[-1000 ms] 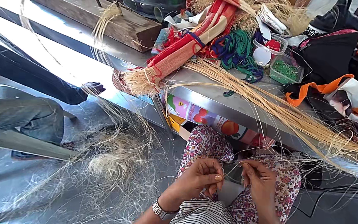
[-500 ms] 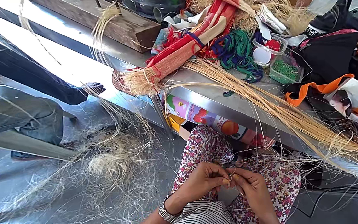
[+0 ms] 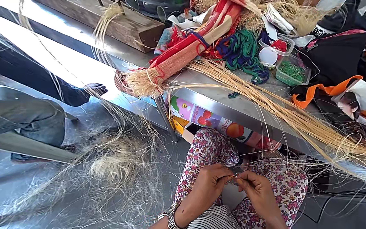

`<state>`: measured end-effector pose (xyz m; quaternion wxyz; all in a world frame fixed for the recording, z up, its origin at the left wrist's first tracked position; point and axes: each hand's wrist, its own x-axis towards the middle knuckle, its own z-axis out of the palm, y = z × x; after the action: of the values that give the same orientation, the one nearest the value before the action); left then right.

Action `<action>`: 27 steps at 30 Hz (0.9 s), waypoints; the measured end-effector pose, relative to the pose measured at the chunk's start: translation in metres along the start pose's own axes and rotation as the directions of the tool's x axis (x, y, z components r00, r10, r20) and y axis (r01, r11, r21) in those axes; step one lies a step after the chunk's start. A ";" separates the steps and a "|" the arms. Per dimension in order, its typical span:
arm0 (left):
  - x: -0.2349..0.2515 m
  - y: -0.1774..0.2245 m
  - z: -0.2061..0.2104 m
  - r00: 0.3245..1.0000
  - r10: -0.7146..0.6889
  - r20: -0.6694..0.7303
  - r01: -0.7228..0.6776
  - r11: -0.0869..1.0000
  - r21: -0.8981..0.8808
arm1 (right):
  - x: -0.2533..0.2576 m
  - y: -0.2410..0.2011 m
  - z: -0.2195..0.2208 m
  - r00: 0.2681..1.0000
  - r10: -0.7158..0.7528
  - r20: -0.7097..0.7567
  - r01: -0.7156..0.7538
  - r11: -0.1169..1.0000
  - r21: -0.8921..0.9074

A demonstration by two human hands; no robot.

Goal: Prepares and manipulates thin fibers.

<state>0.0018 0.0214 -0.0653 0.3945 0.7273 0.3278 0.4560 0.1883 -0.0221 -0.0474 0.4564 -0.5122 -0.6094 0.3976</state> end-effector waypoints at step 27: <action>0.004 -0.005 -0.007 0.932 -0.307 0.195 0.359 0.862 -0.358 | 0.000 -0.003 0.016 0.982 0.000 -0.190 -0.017 0.996 -0.084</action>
<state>-0.0041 0.0286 -0.0658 0.6239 0.5954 0.3253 0.3878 0.1721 -0.0231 -0.0489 0.4886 -0.5694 -0.5771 0.3226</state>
